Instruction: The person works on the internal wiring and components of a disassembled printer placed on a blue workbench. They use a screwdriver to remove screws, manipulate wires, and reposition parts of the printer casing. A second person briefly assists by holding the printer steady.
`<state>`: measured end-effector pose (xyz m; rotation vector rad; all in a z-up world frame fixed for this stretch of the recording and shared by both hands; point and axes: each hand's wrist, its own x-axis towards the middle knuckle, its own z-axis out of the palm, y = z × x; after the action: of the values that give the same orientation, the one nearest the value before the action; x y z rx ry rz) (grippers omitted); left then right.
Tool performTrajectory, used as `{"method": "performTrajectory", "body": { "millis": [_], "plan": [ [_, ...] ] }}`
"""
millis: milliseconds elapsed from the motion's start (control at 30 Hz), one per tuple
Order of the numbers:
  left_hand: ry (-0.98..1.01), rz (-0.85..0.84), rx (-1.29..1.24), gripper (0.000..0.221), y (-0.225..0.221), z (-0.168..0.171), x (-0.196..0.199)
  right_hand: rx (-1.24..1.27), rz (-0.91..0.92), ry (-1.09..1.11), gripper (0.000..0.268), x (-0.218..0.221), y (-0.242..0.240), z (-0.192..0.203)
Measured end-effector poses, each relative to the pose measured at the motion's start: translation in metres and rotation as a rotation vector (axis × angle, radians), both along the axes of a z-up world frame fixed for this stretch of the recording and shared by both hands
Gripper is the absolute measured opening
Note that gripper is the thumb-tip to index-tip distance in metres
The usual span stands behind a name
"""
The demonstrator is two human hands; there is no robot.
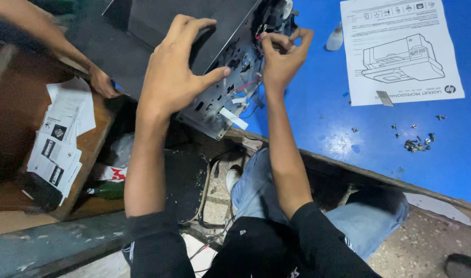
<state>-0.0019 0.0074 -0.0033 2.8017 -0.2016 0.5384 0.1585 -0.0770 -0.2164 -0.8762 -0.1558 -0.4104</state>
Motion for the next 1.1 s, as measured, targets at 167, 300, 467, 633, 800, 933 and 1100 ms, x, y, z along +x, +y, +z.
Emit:
{"method": "performTrajectory", "body": {
  "millis": [167, 300, 467, 633, 800, 933, 1100],
  "plan": [
    [-0.006, -0.021, -0.006, 0.071, 0.004, -0.003, 0.001, 0.085, 0.019, -0.061, 0.055, 0.002, 0.002, -0.006],
    [-0.009, -0.03, 0.009, 0.071, 0.009, -0.005, 0.001, 0.05, 0.013, -0.069, 0.055, 0.007, 0.002, -0.007],
    [-0.033, -0.055, 0.002, 0.071, 0.015, -0.011, 0.001, 0.089, 0.012, -0.092, 0.055, 0.007, 0.006, -0.008],
    [-0.054, -0.058, 0.028, 0.073, 0.021, -0.017, 0.003, 0.157, -0.018, -0.057, 0.053, 0.003, 0.011, -0.01],
    [-0.066, -0.055, 0.037, 0.074, 0.024, -0.022, 0.005, 0.186, -0.02, -0.051, 0.053, 0.005, 0.013, -0.01],
    [-0.078, -0.059, 0.048, 0.075, 0.026, -0.024, 0.007, 0.2, -0.003, -0.049, 0.054, 0.007, 0.015, -0.011],
    [-0.07, -0.043, 0.064, 0.074, 0.027, -0.025, 0.007, 0.219, -0.026, -0.058, 0.056, 0.008, 0.018, -0.016]
  ]
}}
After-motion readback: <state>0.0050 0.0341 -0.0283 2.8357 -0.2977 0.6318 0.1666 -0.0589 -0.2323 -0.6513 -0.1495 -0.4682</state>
